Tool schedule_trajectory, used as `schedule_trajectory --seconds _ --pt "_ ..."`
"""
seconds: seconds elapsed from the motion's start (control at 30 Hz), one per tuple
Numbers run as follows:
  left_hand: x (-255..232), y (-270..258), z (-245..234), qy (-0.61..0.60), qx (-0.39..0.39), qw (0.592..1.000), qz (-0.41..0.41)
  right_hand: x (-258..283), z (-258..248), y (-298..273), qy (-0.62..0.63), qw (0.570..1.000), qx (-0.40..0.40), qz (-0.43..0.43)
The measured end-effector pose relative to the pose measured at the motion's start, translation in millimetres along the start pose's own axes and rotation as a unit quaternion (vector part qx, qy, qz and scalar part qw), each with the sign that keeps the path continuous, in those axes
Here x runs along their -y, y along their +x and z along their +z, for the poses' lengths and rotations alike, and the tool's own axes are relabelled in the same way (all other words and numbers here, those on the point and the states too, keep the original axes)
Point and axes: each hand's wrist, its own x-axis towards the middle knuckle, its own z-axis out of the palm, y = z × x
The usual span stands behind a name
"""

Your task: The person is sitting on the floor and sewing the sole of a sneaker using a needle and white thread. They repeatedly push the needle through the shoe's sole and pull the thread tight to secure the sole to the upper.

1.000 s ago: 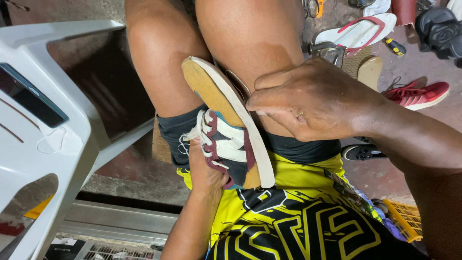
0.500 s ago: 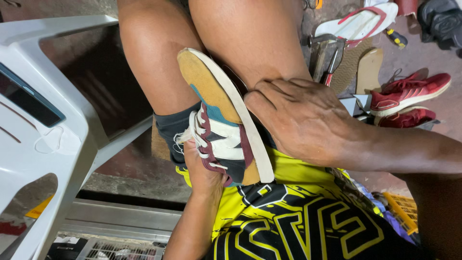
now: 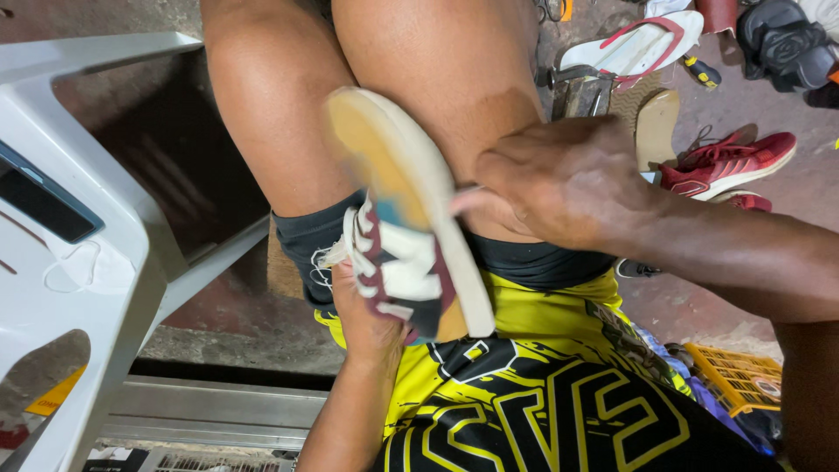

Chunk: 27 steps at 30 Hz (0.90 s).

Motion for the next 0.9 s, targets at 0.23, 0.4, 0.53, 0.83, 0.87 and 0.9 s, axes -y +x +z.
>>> schedule_trajectory --seconds 0.23,0.4,0.53,0.83,0.87,0.9 --pt "-4 -4 -1 0.008 0.035 0.999 0.008 -24 5 -14 -0.049 0.998 -0.016 0.037" --pt "-23 -23 -21 0.073 0.103 0.992 0.019 -44 -9 -30 -0.061 0.994 -0.015 0.093" --pt "-55 -43 -12 0.393 -0.054 0.904 0.160 -32 -6 -35 0.007 0.996 -0.011 0.093" --pt "-80 -35 102 0.669 0.131 0.602 0.416 -15 -9 -35 0.110 0.991 -0.040 0.067" --pt "-78 -27 113 0.686 0.147 0.571 0.427 -14 -10 -35 0.110 0.991 -0.044 0.062" --pt "-75 -19 122 0.702 0.162 0.539 0.437 -13 -11 -34 0.111 0.991 -0.049 0.058"
